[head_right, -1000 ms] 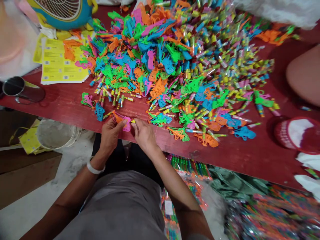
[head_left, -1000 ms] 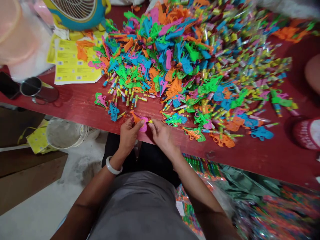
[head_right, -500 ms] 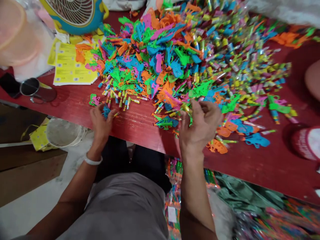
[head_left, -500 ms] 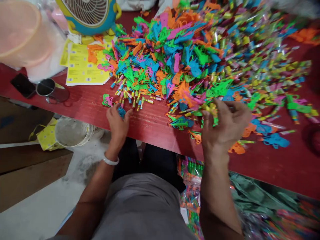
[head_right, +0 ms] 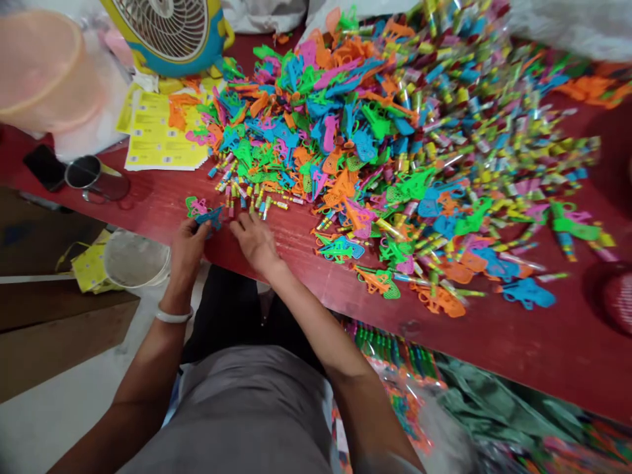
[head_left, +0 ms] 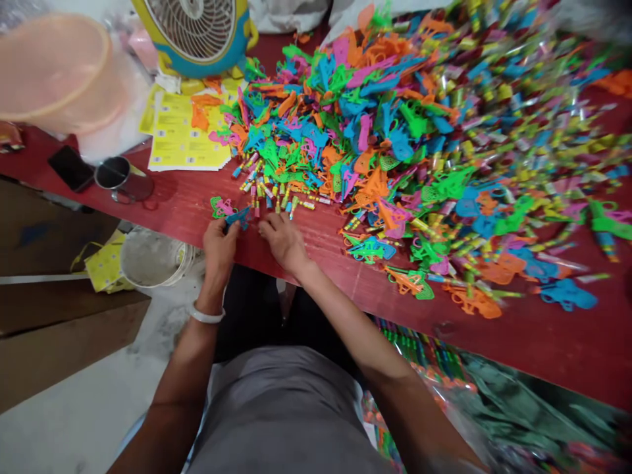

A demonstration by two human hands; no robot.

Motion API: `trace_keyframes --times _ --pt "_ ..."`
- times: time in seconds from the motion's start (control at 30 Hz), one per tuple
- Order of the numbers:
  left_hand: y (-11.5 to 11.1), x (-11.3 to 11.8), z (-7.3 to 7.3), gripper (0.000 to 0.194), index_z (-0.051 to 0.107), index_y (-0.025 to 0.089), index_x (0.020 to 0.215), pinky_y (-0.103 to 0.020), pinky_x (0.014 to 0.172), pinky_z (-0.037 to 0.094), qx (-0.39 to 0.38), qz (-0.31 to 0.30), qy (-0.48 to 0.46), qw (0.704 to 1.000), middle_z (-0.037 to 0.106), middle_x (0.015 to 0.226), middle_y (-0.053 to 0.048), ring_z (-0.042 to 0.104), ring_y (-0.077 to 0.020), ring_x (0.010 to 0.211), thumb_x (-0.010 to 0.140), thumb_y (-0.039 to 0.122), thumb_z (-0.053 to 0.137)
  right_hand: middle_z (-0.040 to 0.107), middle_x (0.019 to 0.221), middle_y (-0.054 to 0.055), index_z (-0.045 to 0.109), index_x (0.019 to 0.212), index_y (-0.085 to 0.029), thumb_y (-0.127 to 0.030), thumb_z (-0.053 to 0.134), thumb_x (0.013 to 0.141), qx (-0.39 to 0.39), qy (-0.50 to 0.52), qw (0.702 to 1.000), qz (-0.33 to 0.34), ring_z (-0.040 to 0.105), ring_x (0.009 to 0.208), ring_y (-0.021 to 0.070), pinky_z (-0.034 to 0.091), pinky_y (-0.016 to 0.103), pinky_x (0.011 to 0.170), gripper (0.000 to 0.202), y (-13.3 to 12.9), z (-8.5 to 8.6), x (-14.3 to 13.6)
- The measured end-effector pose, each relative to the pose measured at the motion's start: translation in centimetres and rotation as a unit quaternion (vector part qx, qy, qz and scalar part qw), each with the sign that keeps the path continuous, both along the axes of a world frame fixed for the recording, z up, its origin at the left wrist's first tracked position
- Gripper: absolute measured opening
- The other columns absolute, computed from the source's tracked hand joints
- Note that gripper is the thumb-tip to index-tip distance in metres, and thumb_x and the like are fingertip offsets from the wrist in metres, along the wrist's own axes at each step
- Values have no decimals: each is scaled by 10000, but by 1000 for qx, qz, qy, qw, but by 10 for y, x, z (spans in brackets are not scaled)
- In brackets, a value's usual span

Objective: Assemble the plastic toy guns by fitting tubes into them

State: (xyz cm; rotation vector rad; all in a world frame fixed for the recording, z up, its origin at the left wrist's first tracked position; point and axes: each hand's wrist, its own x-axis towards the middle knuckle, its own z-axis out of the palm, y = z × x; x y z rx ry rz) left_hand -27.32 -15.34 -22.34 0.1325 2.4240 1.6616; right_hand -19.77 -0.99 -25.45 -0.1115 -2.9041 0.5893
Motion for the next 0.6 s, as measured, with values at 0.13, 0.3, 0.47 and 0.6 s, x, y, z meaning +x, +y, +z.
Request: trace_keyframes --times 0.13,0.3,0.47,0.6 --pt "11 20 2 218 743 169 859 -242 705 440 186 22 -106 977 710 788 8 589 -120 721 727 336 788 673 1176 117 692 1086 -195 -295 515 1022 -60 90 993 -44 531 1129 270 481 402 933 213 37 8 22" --pt "37 43 6 310 726 163 834 -233 680 477 321 -7 -270 908 718 782 5 609 -94 665 620 315 893 685 947 59 604 1116 -218 -422 441 1046 -248 154 952 -96 641 851 198 507 345 787 270 40 20 58" --pt "52 62 4 330 685 172 801 -256 736 512 340 -30 -283 896 717 804 4 636 -108 704 607 322 906 605 768 -22 576 1127 -217 -417 498 1013 -382 102 908 -140 590 675 141 471 271 680 243 21 16 80" --pt "60 79 3 355 688 182 877 -257 806 503 309 -45 -240 919 717 879 5 642 -113 785 653 375 885 625 799 15 625 956 -204 -326 537 984 -296 100 941 -129 592 736 159 464 270 704 154 21 15 86"
